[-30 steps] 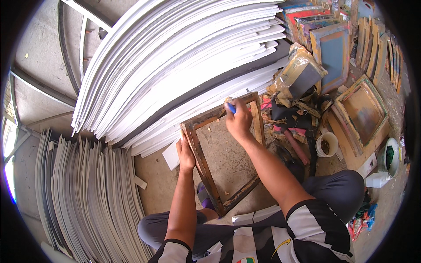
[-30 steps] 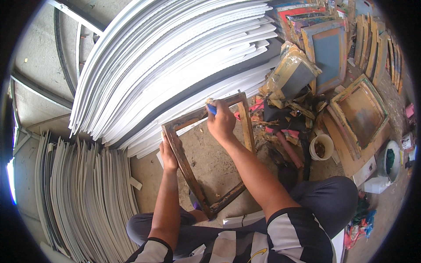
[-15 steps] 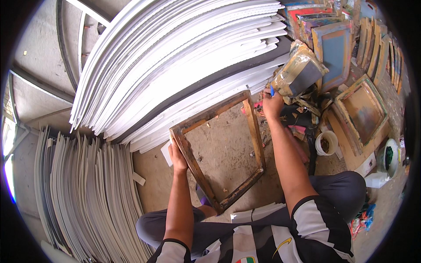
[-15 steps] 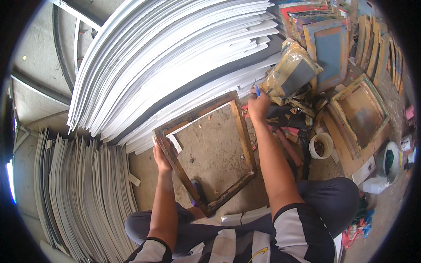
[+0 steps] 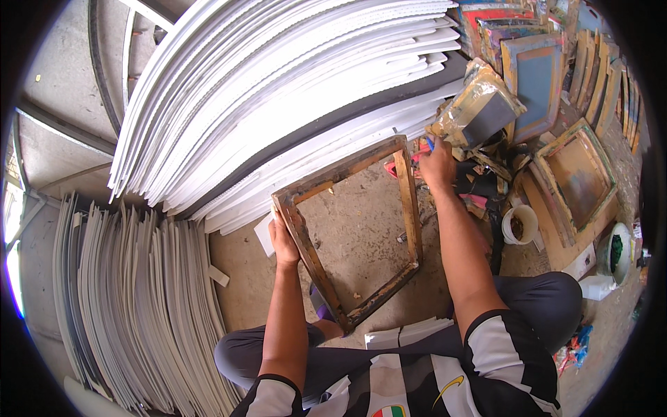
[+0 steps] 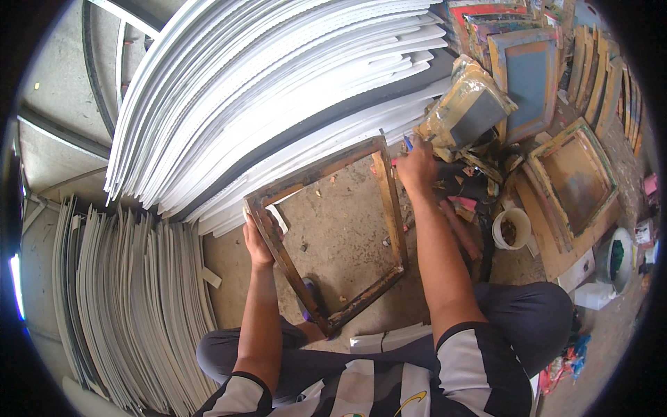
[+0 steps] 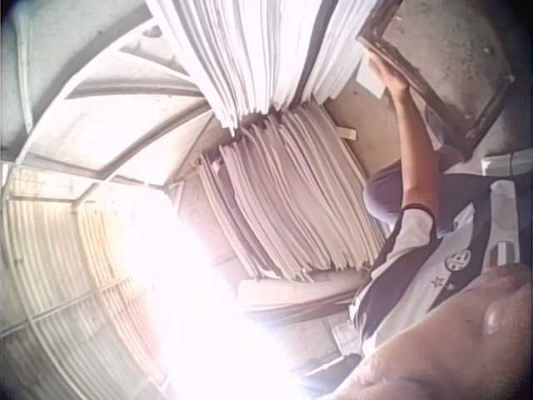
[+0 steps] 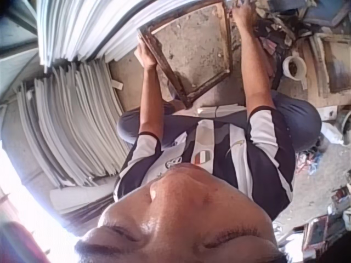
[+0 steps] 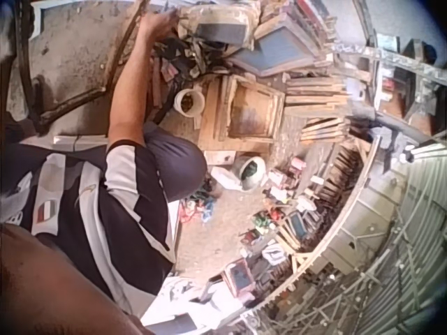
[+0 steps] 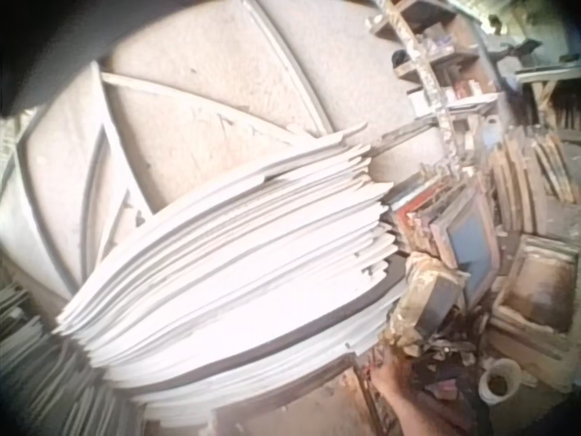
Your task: The person sits on the floor and uses a blue utility knife to scrape the surface of a wooden frame. They hold the frame with one hand and scrape along the edges and corners with the other, removing old finish or debris.
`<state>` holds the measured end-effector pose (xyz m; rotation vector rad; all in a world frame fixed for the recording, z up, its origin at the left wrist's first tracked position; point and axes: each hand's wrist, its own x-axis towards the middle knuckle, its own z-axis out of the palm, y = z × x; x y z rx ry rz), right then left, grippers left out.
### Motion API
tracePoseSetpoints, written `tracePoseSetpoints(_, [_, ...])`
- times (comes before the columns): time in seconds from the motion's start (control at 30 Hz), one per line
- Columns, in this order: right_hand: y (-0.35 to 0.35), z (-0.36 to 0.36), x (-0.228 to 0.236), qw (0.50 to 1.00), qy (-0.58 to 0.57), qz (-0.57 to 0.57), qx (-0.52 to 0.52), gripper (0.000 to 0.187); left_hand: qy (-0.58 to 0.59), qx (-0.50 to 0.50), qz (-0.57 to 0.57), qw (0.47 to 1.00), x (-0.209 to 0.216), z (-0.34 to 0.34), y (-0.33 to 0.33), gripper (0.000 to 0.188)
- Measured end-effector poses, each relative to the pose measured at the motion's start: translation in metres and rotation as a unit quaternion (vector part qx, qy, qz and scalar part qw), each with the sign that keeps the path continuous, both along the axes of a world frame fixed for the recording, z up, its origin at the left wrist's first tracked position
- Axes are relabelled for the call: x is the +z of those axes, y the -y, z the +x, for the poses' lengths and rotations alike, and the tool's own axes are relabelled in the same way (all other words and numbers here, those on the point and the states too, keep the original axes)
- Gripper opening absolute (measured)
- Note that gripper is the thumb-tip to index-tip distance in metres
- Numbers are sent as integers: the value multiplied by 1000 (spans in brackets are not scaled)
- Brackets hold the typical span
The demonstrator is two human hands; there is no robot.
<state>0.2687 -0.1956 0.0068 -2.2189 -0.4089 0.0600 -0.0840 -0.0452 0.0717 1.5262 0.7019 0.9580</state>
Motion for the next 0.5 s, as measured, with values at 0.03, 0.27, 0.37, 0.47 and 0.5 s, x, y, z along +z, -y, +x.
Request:
tracePoseSetpoints(0.03, [-3, -3, 0, 1000, 6, -3, -1, 48, 12, -20, -13, 1000, 3, -1, 1, 52])
tracePoseSetpoints(0.27, [-21, -24, 3, 995, 43, 61, 73, 42, 25, 1, -38, 999, 7, 3, 5, 51])
tracePoseSetpoints(0.37, [-25, -52, 34, 983, -13, 139, 121, 38, 13, -12, -28, 999, 23, 9, 15, 52])
tracePoseSetpoints(0.47, [-28, -79, 52, 968, -29, 180, 171, 40, 50, -57, 0, 997, 19, 13, 13, 53])
tracePoseSetpoints(0.5, [-26, -91, 66, 963, -61, 173, 195, 40, 24, -42, 0, 999, 24, 15, 17, 52])
